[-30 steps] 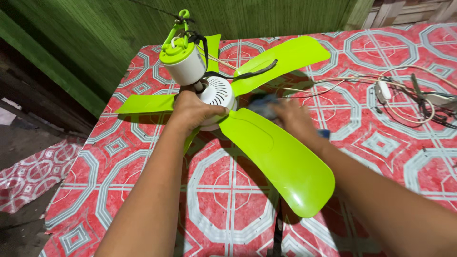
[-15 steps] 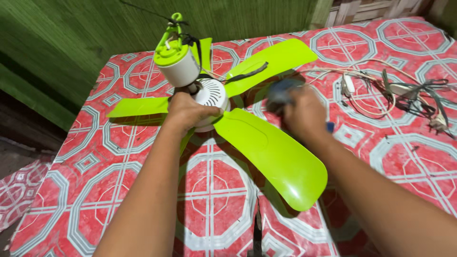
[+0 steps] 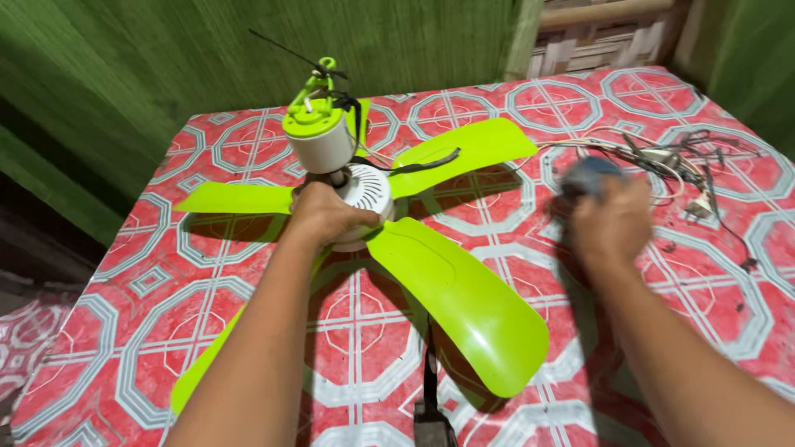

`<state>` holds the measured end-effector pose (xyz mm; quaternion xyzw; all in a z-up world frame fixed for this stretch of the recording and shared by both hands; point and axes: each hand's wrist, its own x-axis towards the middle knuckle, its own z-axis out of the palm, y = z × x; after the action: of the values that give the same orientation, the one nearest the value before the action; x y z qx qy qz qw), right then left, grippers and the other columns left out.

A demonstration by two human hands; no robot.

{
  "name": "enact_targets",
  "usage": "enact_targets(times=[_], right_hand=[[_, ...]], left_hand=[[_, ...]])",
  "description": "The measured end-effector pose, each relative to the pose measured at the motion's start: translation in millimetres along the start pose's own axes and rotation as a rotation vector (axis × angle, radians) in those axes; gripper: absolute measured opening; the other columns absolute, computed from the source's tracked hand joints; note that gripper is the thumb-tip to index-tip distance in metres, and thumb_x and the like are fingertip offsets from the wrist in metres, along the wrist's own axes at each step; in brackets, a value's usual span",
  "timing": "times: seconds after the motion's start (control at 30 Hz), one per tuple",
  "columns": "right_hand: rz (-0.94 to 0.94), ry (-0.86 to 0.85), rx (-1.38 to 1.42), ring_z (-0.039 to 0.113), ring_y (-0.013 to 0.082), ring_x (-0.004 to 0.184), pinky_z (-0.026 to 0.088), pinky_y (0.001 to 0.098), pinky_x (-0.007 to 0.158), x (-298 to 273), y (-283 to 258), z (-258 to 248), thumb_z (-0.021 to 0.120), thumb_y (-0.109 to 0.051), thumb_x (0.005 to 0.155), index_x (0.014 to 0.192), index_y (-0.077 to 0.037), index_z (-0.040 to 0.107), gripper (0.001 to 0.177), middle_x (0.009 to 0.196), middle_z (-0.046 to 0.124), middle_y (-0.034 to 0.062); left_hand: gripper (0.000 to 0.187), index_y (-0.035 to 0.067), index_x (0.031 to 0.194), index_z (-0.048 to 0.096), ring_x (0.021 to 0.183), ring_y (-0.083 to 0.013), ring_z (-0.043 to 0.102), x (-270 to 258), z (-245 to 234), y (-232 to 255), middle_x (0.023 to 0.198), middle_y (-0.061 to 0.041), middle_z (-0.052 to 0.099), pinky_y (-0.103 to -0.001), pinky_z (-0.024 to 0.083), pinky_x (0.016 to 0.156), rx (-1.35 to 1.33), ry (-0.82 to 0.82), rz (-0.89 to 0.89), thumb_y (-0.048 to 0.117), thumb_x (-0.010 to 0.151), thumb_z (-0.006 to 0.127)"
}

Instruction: The person wipes the motor housing of a ceiling fan with a cloth, then attaches three green fan blades to the motor hub one by one. The person continues to wipe the motor and blades after assembly.

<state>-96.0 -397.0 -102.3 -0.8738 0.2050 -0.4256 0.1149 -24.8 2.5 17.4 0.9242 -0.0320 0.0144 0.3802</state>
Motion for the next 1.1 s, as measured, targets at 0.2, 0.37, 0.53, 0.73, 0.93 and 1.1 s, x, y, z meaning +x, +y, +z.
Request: enact_targets(times=[0.2, 0.37, 0.53, 0.73, 0.93, 1.1], right_hand=[[-0.153, -0.238, -0.014, 0.063, 0.0383, 0.104, 0.053, 0.0525, 0.087, -58.4, -5.8, -32.9, 0.070, -0.013, 0.078, 0.110, -0.012, 0.077, 0.033, 0.105, 0.064, 0.0158], [0.237, -0.158, -0.093, 0.065, 0.0434, 0.096, 0.051, 0.0548, 0.083, -33.2, 49.8, -78.6, 0.069, -0.018, 0.093, 0.114, -0.007, 0.076, 0.024, 0.105, 0.068, 0.0228], [0.549, -0.078, 0.699, 0.068, 0.0245, 0.089, 0.052, 0.0420, 0.083, -1.9, 49.1, -80.6, 0.058, -0.030, 0.104, 0.119, -0.005, 0.070, 0.032, 0.101, 0.071, 0.0105], [0.783, -0.294, 1.205, 0.069, 0.0190, 0.086, 0.057, 0.0380, 0.078, 16.8, 27.9, -101.1, 0.047, -0.036, 0.105, 0.121, -0.004, 0.065, 0.040, 0.102, 0.071, 0.0067], [0.779, -0.569, 1.115, 0.068, 0.0210, 0.087, 0.057, 0.0396, 0.080, 12.3, -0.2, -115.2, 0.048, -0.036, 0.107, 0.121, -0.003, 0.064, 0.039, 0.104, 0.070, 0.0098], [0.728, -0.693, 0.969, 0.067, 0.0206, 0.086, 0.057, 0.0402, 0.080, -1.4, -48.3, -129.6, 0.050, -0.039, 0.104, 0.127, -0.011, 0.065, 0.039, 0.103, 0.070, 0.0066]], left_hand=[[0.080, -0.001, 0.108, 0.072, 0.114, -0.0350, 0.064, -6.7, 24.8, -2.7, 0.117, -0.022, 0.070, -0.040, 0.049, 0.105, 0.162, -0.050, 0.011, 0.040, 0.045, 0.099], [0.089, 0.007, 0.118, 0.069, 0.117, -0.0343, 0.062, -18.3, 30.7, -22.5, 0.121, -0.018, 0.070, -0.041, 0.047, 0.106, 0.123, -0.073, 0.068, 0.036, 0.038, 0.096], [0.095, 0.005, 0.122, 0.066, 0.127, -0.0352, 0.054, -19.5, 40.1, -39.1, 0.131, -0.019, 0.062, -0.042, 0.036, 0.115, 0.239, -0.082, 0.118, 0.039, 0.040, 0.099], [0.094, 0.006, 0.126, 0.059, 0.138, -0.0364, 0.038, -34.5, 41.1, -26.8, 0.138, -0.020, 0.053, -0.054, 0.019, 0.120, 0.362, 0.073, 0.039, 0.037, 0.047, 0.100], [0.066, 0.006, 0.119, 0.056, 0.123, -0.0367, 0.048, -95.3, 70.1, 6.8, 0.125, -0.017, 0.057, -0.053, 0.035, 0.105, 0.064, 0.580, -0.055, 0.018, 0.063, 0.089], [0.019, 0.005, 0.095, 0.072, 0.088, -0.0265, 0.074, -100.5, 116.1, 41.9, 0.095, -0.012, 0.077, -0.036, 0.055, 0.083, -0.420, 0.316, 0.271, 0.018, 0.081, 0.075]])
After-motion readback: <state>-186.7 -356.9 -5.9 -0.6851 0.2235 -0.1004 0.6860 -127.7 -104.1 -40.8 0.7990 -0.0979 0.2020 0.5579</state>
